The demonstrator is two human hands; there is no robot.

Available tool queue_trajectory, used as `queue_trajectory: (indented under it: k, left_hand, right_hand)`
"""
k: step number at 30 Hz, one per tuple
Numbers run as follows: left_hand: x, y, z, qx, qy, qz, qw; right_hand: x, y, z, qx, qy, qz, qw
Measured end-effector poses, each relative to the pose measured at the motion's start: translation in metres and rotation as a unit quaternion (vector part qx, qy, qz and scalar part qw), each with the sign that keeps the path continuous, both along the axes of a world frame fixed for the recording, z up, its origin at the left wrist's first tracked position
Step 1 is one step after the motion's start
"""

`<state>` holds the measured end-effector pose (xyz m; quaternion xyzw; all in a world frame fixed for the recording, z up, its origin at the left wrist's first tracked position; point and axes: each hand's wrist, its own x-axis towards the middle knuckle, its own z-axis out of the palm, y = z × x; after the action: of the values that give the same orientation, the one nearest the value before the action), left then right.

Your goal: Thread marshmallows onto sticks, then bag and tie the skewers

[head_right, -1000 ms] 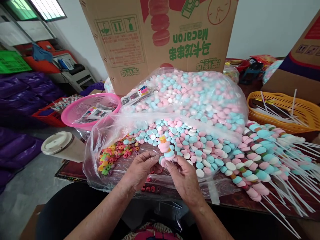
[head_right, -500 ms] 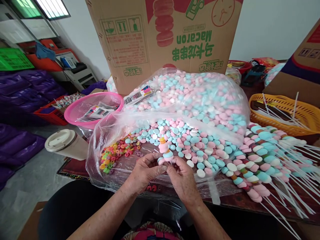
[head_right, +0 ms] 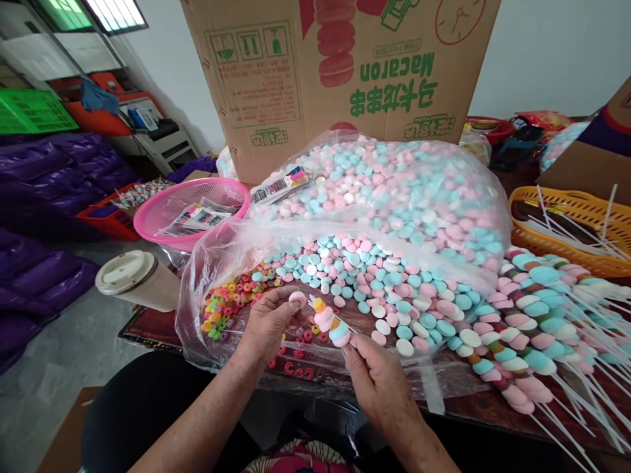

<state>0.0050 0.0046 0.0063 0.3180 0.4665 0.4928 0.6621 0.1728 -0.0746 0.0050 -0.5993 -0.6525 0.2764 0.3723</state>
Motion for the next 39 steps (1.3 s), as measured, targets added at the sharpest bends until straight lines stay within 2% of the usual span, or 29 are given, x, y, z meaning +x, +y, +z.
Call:
queue_trajectory:
  k: [5,10,20,25,34,39]
  left_hand:
    - [-0.007,0.002,0.008,0.017,0.005,0.036,0.999]
    - [-0.008,0.001,0.011,0.039,0.048,0.036,0.997]
    - [0.004,-0.003,0.006,0.042,0.075,0.017,0.996]
    - [0.003,-0.003,0.003,0.028,0.080,0.036,0.996]
    - [0.005,-0.008,-0.002,0.056,0.104,0.003,0.993]
    - [0.004,-0.007,-0.006,0.035,0.091,-0.004,0.995]
  right_hand:
    - [-0.012,0.000,-0.008,0.041,-0.053,0.035,0.997]
    - [-0.018,0.004,-0.008,0.050,-0.057,0.044,0.996]
    - [-0.013,0.004,-0.005,0.104,-0.110,0.014,0.988]
    - [-0.014,0.001,-0.007,0.090,-0.116,0.022,0.989]
    - [-0.016,0.002,-0.009,0.093,-0.107,-0.001,0.990]
    - [-0.017,0.003,-0.009,0.099,-0.104,0.007,0.990]
